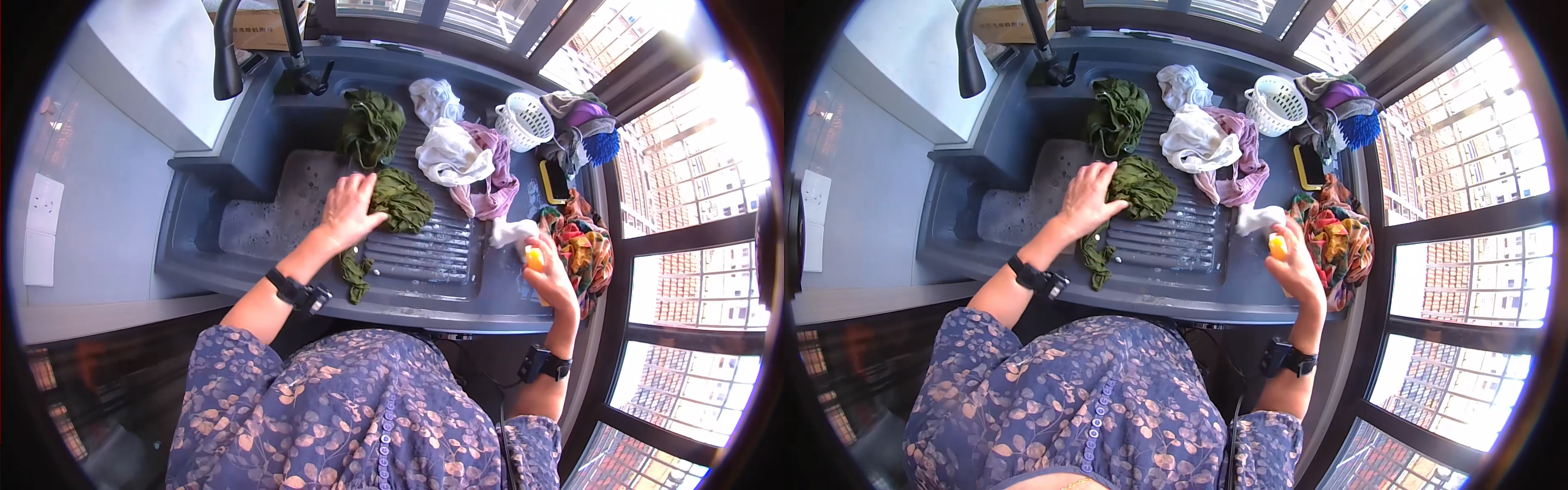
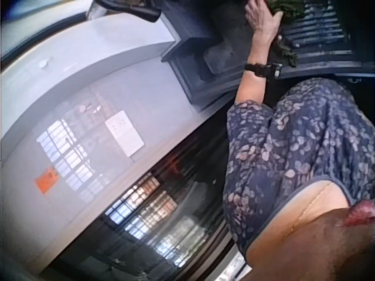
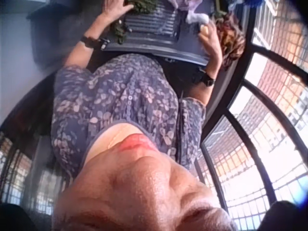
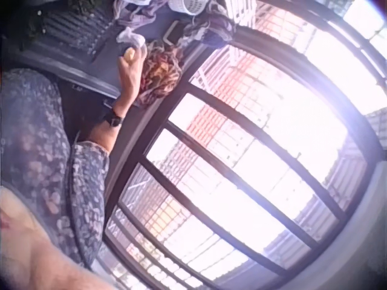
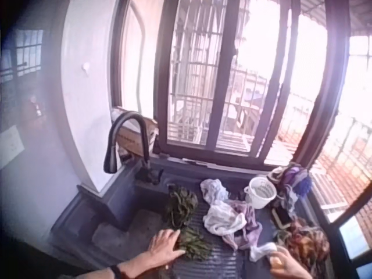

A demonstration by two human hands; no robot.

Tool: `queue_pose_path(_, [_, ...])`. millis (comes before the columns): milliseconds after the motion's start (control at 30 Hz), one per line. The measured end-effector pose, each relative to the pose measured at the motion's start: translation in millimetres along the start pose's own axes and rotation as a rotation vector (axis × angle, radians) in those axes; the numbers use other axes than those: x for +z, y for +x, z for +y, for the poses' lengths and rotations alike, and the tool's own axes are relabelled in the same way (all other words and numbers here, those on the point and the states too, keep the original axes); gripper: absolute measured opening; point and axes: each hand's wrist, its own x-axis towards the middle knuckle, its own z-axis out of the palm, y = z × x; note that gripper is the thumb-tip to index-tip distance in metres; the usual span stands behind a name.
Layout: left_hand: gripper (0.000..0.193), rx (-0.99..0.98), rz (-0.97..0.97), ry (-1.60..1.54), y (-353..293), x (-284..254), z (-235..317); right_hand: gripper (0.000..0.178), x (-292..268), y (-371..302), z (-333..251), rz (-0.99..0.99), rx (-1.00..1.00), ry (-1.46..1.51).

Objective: Hand washing various items of clothing in a laundry sink using soap.

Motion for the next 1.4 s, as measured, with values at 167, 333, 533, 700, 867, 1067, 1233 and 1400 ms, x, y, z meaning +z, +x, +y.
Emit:
queue_pose_path(167, [0.044,-0.116,-0.233,-0.344,6.6,12.1,-25.3,0.060,45.8,46.0,-62.6,-0.122,-0.114,0.041])
queue_pose_path(333, [0.025,-0.095,0.184,-0.806,20.9,34.5,-29.0,0.056,122.1,141.3,-55.1,-0.138,-0.335,-0.051])
queue_pose_path(533, [0.035,-0.283,-0.275,-1.956,46.2,-55.5,5.0,0.057,67.1,225.3,-10.7,-0.112,0.156,-0.041])
queue_pose_path(700, [0.035,-0.011,-0.238,-1.846,53.0,-107.8,47.6,0.067,60.7,222.2,3.4,0.238,0.139,-0.260])
queue_pose_path(867, [0.019,0.563,-0.459,-0.789,18.9,-86.6,61.9,0.068,37.5,169.6,13.1,0.286,0.048,-0.326])
queue_pose_path(1067, [0.021,0.116,-0.673,-0.802,-30.0,-34.0,35.2,0.060,28.0,100.3,42.2,0.370,0.102,-0.625])
queue_pose_path(1233, [0.036,0.018,-0.287,-0.330,-29.5,-15.6,44.3,0.045,82.5,94.2,-75.9,0.159,0.161,-0.284])
queue_pose_path(1400, [0.044,0.363,-0.364,0.094,-37.0,-10.7,72.4,0.046,150.9,108.6,-61.7,0.039,0.079,-0.003])
